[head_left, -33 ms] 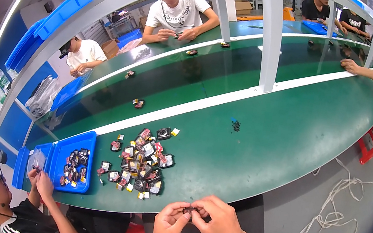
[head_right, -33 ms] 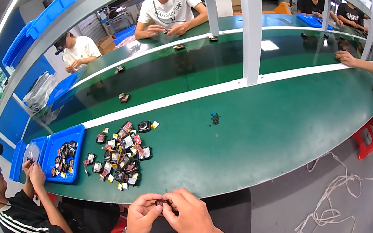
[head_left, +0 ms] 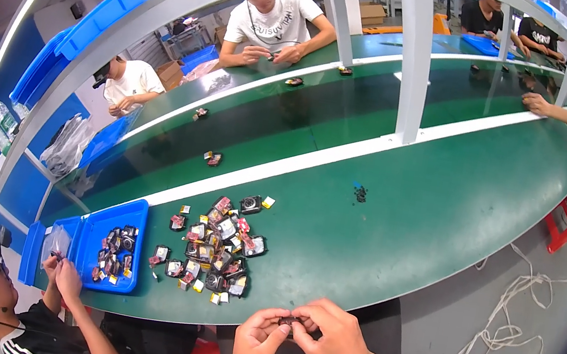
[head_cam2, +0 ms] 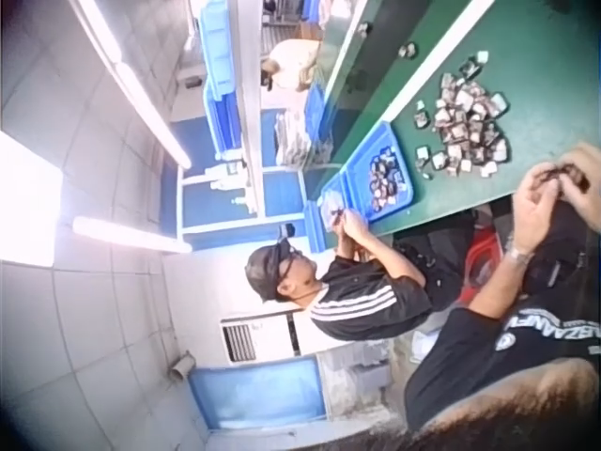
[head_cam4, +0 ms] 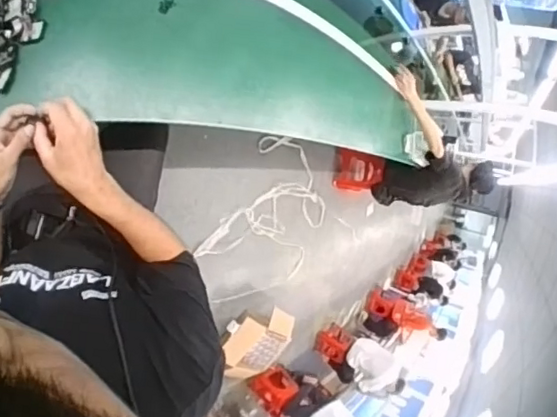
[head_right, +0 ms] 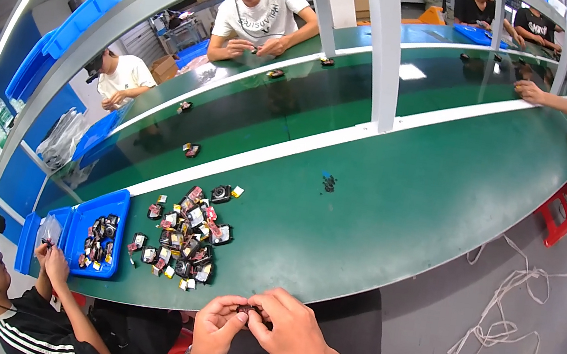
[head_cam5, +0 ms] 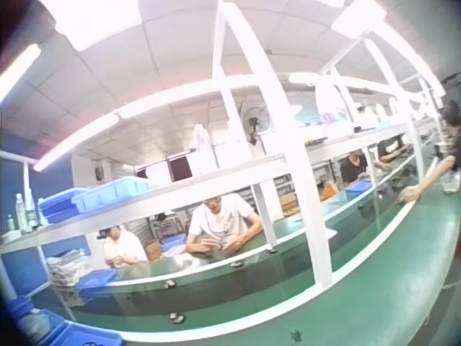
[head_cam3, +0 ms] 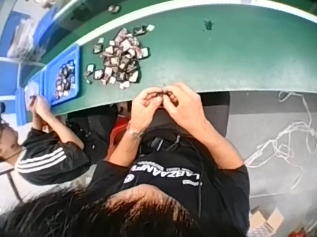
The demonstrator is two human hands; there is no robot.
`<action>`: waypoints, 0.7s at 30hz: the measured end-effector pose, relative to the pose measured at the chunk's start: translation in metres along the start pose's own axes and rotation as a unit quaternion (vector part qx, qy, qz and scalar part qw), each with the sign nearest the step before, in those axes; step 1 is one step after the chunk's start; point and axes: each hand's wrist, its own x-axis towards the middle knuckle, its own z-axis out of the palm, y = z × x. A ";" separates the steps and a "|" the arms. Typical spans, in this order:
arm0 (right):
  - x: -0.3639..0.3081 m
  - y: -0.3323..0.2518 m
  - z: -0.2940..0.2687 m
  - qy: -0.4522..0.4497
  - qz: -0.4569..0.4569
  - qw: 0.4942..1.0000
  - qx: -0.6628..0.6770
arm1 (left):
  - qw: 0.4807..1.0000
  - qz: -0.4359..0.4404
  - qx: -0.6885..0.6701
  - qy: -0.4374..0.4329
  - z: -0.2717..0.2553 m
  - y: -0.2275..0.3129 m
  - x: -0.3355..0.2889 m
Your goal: Assemble small electronic battery components by attaching plastic housings or covers.
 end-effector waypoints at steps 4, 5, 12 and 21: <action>0.021 0.001 -0.031 0.013 -0.012 0.999 0.027 | 0.998 0.033 0.055 -0.029 -0.008 0.044 0.016; 0.029 0.009 -0.039 0.064 -0.024 0.998 -0.012 | 0.992 0.086 0.092 -0.002 -0.012 0.057 0.028; 0.040 0.045 -0.038 0.158 -0.015 0.978 -0.136 | 0.957 0.137 0.253 0.048 -0.058 0.135 0.198; 0.046 0.049 -0.037 0.163 -0.037 0.955 -0.244 | 0.916 0.059 0.392 0.056 -0.036 0.074 0.422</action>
